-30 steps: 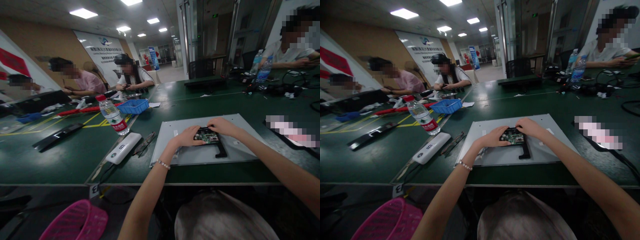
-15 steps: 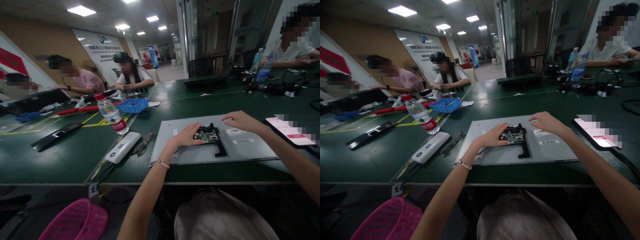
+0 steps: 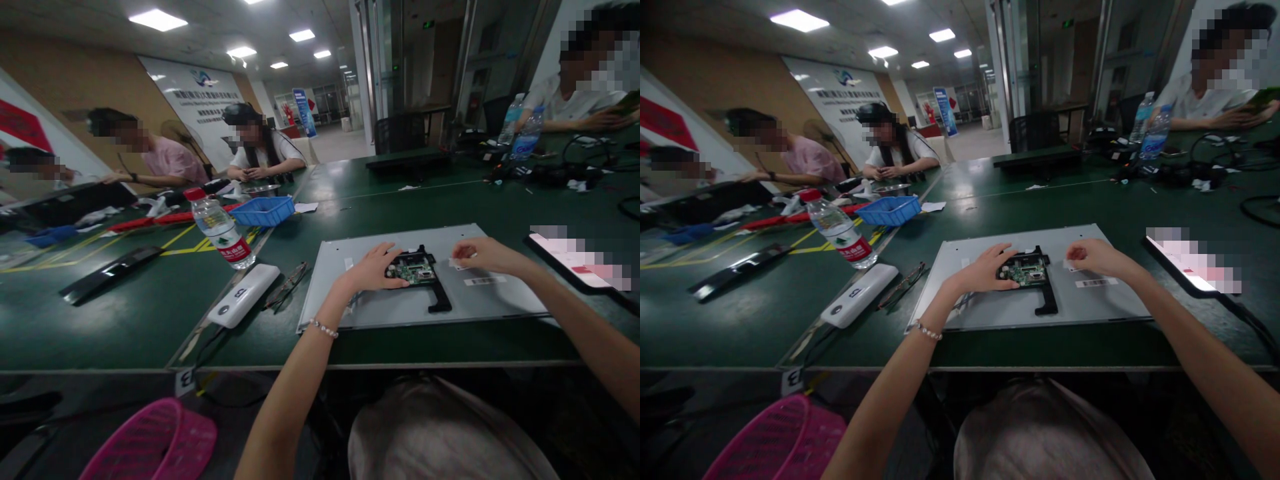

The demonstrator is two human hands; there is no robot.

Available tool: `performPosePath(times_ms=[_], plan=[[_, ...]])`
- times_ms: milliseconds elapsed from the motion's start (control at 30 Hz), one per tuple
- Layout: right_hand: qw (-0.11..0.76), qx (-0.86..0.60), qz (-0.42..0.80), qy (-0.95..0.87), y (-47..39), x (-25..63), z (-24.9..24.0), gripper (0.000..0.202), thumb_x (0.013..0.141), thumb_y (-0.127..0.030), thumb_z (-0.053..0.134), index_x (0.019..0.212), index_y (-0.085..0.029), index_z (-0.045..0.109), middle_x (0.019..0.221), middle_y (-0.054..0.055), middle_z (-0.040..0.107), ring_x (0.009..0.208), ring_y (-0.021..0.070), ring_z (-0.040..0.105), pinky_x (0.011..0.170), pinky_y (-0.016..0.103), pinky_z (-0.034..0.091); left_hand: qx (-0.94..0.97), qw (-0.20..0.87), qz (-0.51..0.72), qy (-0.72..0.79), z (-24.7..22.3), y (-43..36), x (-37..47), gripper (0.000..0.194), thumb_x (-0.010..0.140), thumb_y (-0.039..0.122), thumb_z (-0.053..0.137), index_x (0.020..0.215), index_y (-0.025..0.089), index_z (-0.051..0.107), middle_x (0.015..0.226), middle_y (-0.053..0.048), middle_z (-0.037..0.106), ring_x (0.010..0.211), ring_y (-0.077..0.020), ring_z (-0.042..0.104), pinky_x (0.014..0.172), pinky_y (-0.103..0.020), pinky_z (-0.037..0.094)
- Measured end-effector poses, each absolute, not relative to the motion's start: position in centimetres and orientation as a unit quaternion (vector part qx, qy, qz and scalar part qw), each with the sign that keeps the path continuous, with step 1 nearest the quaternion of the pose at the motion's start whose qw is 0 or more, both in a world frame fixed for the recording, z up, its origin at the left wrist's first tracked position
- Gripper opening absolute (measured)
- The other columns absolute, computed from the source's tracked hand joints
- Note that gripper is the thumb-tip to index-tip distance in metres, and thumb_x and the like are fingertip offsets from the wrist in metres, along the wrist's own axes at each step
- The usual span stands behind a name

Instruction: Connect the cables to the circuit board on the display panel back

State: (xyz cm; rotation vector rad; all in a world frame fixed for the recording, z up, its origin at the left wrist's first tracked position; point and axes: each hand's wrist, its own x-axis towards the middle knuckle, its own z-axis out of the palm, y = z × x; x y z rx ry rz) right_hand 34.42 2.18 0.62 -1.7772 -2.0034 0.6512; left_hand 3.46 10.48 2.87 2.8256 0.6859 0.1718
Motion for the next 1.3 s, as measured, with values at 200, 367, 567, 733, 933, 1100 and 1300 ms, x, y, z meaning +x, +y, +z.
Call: performPosePath(times_ms=[200,367,567,733,933,1100,1300], plan=[[0.223,-0.639,0.251,-0.692,1.7,34.5,1.0,0.022,0.078,-0.033,0.059,0.093,-0.020,0.068,0.090,0.006,0.071,0.083,0.0219,0.066,0.077,0.035,0.052,0.975,0.073,0.075,0.195,4.0,9.5,3.7,0.077,0.078,0.057,0.061,0.142,0.022,0.036,0.152,-0.011,0.027,0.142,-0.0305,0.018,0.115,-0.046,0.019],[0.273,-0.594,0.362,-0.664,1.9,33.8,1.0,0.026,0.074,-0.037,0.064,0.094,-0.020,0.067,0.092,0.006,0.072,0.087,0.0224,0.067,0.083,0.037,0.052,0.982,0.063,0.084,0.157,4.5,8.0,4.7,0.067,0.084,0.054,0.055,0.141,0.022,0.038,0.149,-0.009,0.035,0.141,-0.0279,0.022,0.115,-0.044,0.019],[0.277,-0.552,0.430,-0.659,1.8,31.6,1.2,0.027,0.071,-0.038,0.067,0.091,-0.020,0.067,0.087,0.006,0.073,0.084,0.0210,0.067,0.081,0.034,0.052,0.988,0.050,0.093,0.109,4.4,6.2,6.3,0.059,0.091,0.047,0.047,0.143,0.023,0.034,0.147,-0.009,0.038,0.140,-0.0246,0.024,0.115,-0.041,0.020],[0.275,-0.545,0.422,-0.670,1.6,30.7,1.1,0.026,0.072,-0.033,0.064,0.093,-0.018,0.065,0.086,0.006,0.073,0.080,0.0201,0.068,0.080,0.034,0.052,0.992,0.046,0.078,0.091,3.9,5.5,7.2,0.050,0.093,0.044,0.045,0.138,0.022,0.041,0.145,-0.011,0.040,0.139,-0.0258,0.028,0.115,-0.044,0.020],[0.291,-0.550,0.393,-0.677,1.7,30.3,0.9,0.025,0.070,-0.032,0.065,0.091,-0.019,0.065,0.086,0.005,0.073,0.084,0.0208,0.068,0.082,0.034,0.052,0.990,0.051,0.085,0.097,3.4,5.5,7.4,0.042,0.094,0.043,0.043,0.129,0.020,0.049,0.141,-0.012,0.043,0.136,-0.0249,0.032,0.115,-0.041,0.023],[0.285,-0.552,0.353,-0.699,1.6,30.2,0.9,0.023,0.070,-0.032,0.063,0.089,-0.019,0.067,0.084,0.004,0.072,0.080,0.0201,0.066,0.079,0.033,0.051,0.989,0.059,0.107,0.087,2.9,5.7,7.4,0.038,0.093,0.039,0.045,0.125,0.020,0.050,0.138,-0.012,0.046,0.134,-0.0245,0.035,0.114,-0.041,0.025],[0.279,-0.556,0.308,-0.719,1.4,30.3,0.8,0.022,0.070,-0.034,0.064,0.083,-0.019,0.071,0.085,0.004,0.072,0.080,0.0209,0.064,0.075,0.032,0.049,0.988,0.035,0.131,0.074,2.3,5.9,7.4,0.036,0.093,0.035,0.047,0.123,0.017,0.051,0.132,-0.013,0.050,0.129,-0.0235,0.042,0.111,-0.040,0.030]])
